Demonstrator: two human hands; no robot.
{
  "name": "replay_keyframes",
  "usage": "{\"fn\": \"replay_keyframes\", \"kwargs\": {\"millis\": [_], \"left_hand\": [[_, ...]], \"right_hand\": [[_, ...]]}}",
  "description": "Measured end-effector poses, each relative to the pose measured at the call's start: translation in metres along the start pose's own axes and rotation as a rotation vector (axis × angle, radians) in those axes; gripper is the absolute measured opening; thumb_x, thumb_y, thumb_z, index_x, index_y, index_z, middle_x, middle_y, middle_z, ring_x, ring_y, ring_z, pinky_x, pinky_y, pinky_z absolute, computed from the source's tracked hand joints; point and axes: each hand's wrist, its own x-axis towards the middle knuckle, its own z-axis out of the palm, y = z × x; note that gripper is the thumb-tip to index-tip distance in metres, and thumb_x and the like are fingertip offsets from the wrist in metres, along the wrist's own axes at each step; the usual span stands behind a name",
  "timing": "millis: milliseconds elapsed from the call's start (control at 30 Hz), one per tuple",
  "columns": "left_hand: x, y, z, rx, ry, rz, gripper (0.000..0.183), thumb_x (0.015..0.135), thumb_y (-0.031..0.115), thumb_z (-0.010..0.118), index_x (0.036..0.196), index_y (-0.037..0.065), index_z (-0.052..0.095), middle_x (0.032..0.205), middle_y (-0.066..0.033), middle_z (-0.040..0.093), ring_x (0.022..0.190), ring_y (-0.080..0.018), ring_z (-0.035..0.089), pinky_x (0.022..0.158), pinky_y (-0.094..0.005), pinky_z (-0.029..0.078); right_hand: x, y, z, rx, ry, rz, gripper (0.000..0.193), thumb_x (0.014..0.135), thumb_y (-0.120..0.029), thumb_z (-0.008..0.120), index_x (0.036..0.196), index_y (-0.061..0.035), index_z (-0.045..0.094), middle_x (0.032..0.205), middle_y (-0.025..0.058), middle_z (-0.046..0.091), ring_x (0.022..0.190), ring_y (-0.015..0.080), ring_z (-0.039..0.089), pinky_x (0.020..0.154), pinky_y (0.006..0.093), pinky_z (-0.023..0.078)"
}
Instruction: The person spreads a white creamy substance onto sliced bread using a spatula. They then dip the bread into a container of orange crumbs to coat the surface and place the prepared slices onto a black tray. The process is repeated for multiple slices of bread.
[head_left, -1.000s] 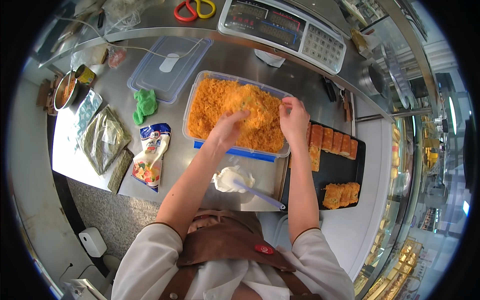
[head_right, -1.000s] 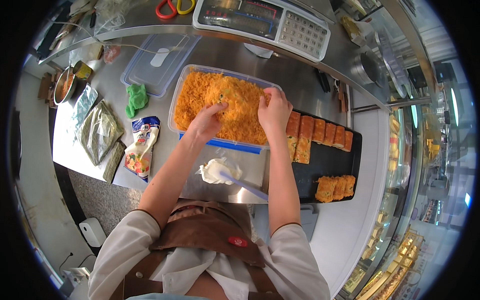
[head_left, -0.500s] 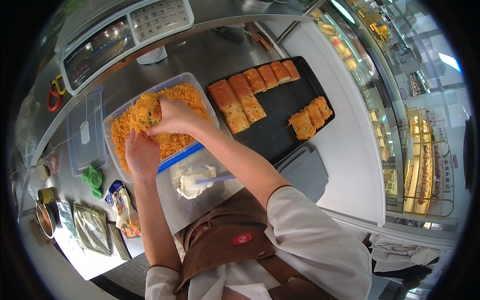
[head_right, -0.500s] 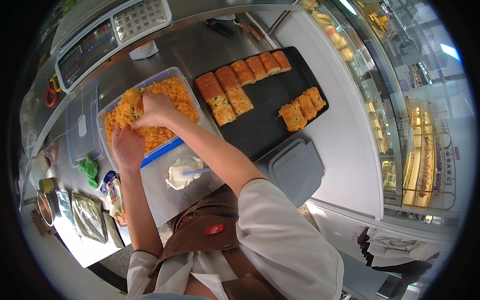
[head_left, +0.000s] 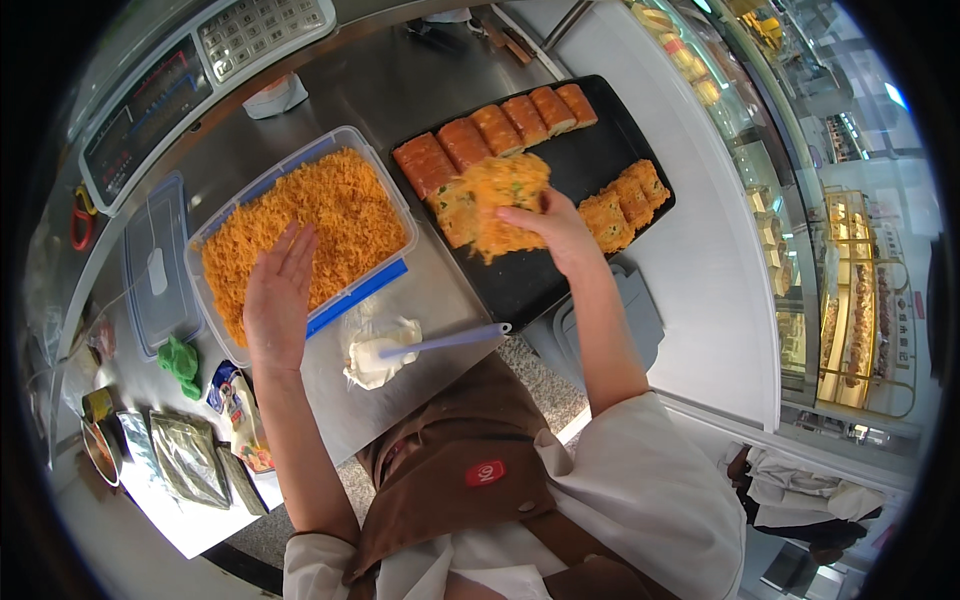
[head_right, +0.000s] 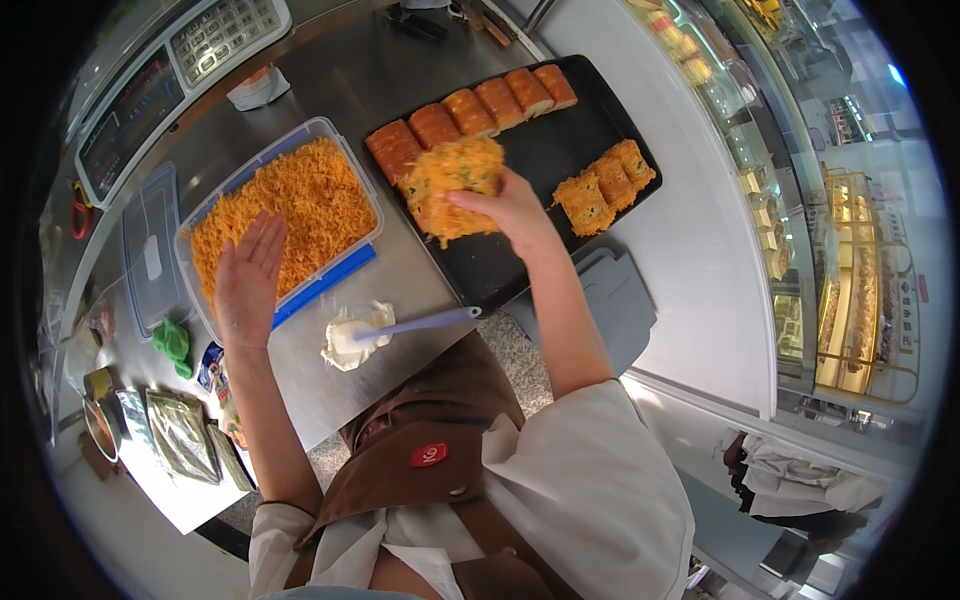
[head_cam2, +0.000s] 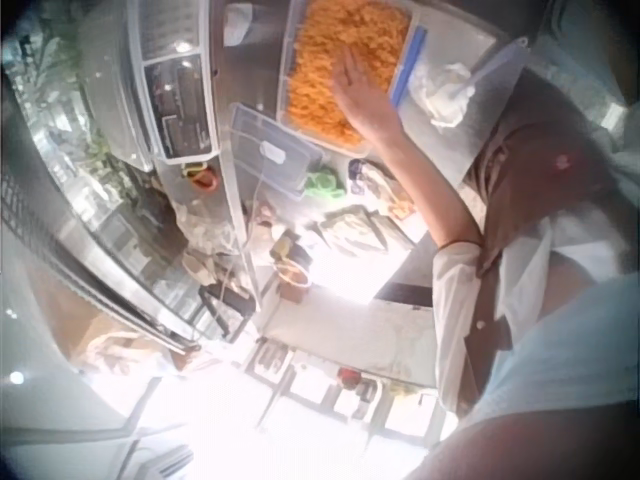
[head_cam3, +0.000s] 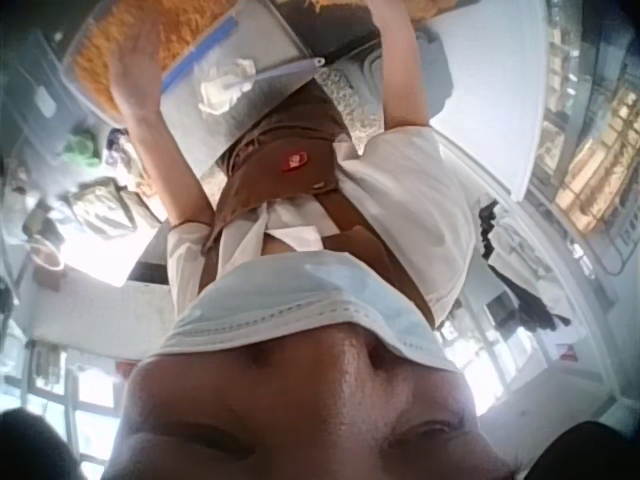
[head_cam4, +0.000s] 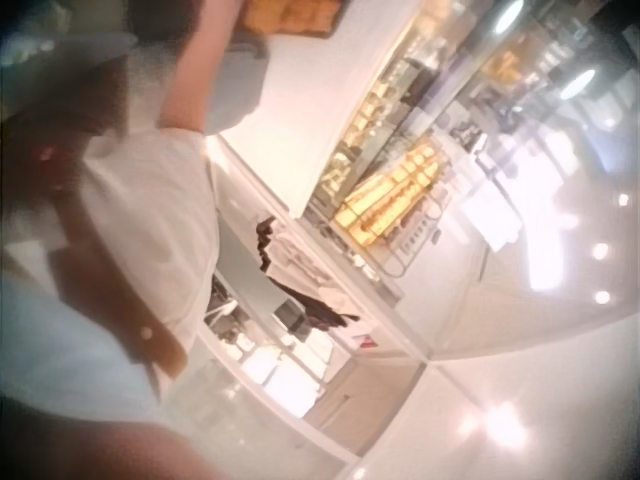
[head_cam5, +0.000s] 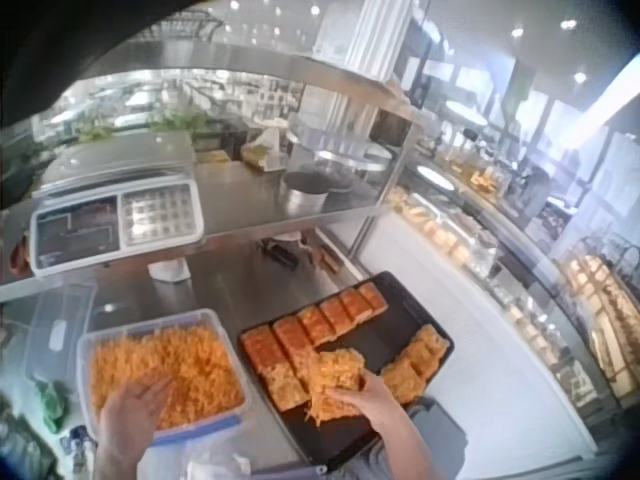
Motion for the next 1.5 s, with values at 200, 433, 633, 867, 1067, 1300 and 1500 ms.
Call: {"fn": "replay_keyframes", "kwargs": {"millis": [200,433,633,867,1067,1300,1500], "left_hand": [[-0.006,-0.005,0.001,0.006,0.036,-0.019,0.064,0.107,0.039,0.036,0.150,-0.008,0.032,0.156,-0.0298,0.031,0.149,-0.0344,0.028,0.124,-0.0397,0.016],[-0.008,-0.015,0.008,-0.026,0.057,-0.037,0.060,0.106,0.035,0.039,0.146,-0.009,0.036,0.152,-0.0302,0.037,0.145,-0.0360,0.035,0.123,-0.0412,0.021],[-0.012,-0.016,0.010,0.002,0.055,-0.046,0.061,0.105,0.035,0.041,0.148,-0.008,0.034,0.153,-0.0300,0.034,0.146,-0.0358,0.033,0.122,-0.0414,0.023],[-0.021,-0.015,0.006,0.006,0.095,-0.030,0.057,0.106,0.033,0.038,0.147,-0.007,0.035,0.153,-0.0276,0.036,0.144,-0.0347,0.035,0.121,-0.0428,0.027],[-0.030,-0.014,-0.001,0.027,0.147,0.038,0.057,0.107,0.034,0.038,0.148,-0.006,0.036,0.155,-0.0235,0.036,0.145,-0.0332,0.035,0.120,-0.0436,0.028],[-0.043,-0.015,-0.010,0.008,0.170,0.072,0.054,0.101,0.036,0.048,0.140,-0.002,0.046,0.151,-0.0228,0.042,0.141,-0.0325,0.040,0.119,-0.0439,0.028],[-0.054,-0.021,-0.019,-0.011,0.009,0.119,0.057,0.102,0.037,0.048,0.142,-0.004,0.043,0.151,-0.0262,0.040,0.141,-0.0337,0.040,0.120,-0.0459,0.026]], "right_hand": [[-0.006,0.066,-0.119,-0.259,0.327,0.047,0.056,0.074,-0.016,0.088,0.118,0.0032,0.060,0.107,0.0095,0.071,0.096,0.0177,0.070,0.085,0.0318,0.055],[0.007,0.138,-0.160,-1.183,0.578,0.064,0.071,0.066,-0.040,0.087,0.119,-0.0011,0.060,0.108,0.0166,0.071,0.107,0.0307,0.066,0.099,0.0427,0.043],[0.003,0.139,-0.157,-1.419,0.640,-0.003,0.074,0.066,-0.041,0.087,0.124,-0.0048,0.058,0.114,0.0138,0.068,0.114,0.0281,0.061,0.104,0.0449,0.036],[-0.003,0.125,-0.142,-1.454,0.665,-0.087,0.073,0.070,-0.040,0.085,0.127,-0.0060,0.056,0.121,0.0125,0.063,0.118,0.0302,0.057,0.104,0.0469,0.035],[0.044,0.107,-0.100,-0.941,0.450,-0.305,0.078,0.077,-0.044,0.081,0.135,-0.0024,0.050,0.131,0.0173,0.058,0.125,0.0352,0.053,0.105,0.0461,0.040],[0.113,0.094,-0.041,-0.802,0.125,0.060,0.092,0.074,-0.046,0.085,0.137,0.0078,0.045,0.137,0.0234,0.055,0.129,0.0325,0.053,0.107,0.0389,0.044],[0.117,0.078,-0.040,-0.682,-0.019,0.145,0.084,0.075,-0.041,0.084,0.133,0.0093,0.049,0.124,0.0222,0.062,0.115,0.0276,0.061,0.100,0.0359,0.046]]}}
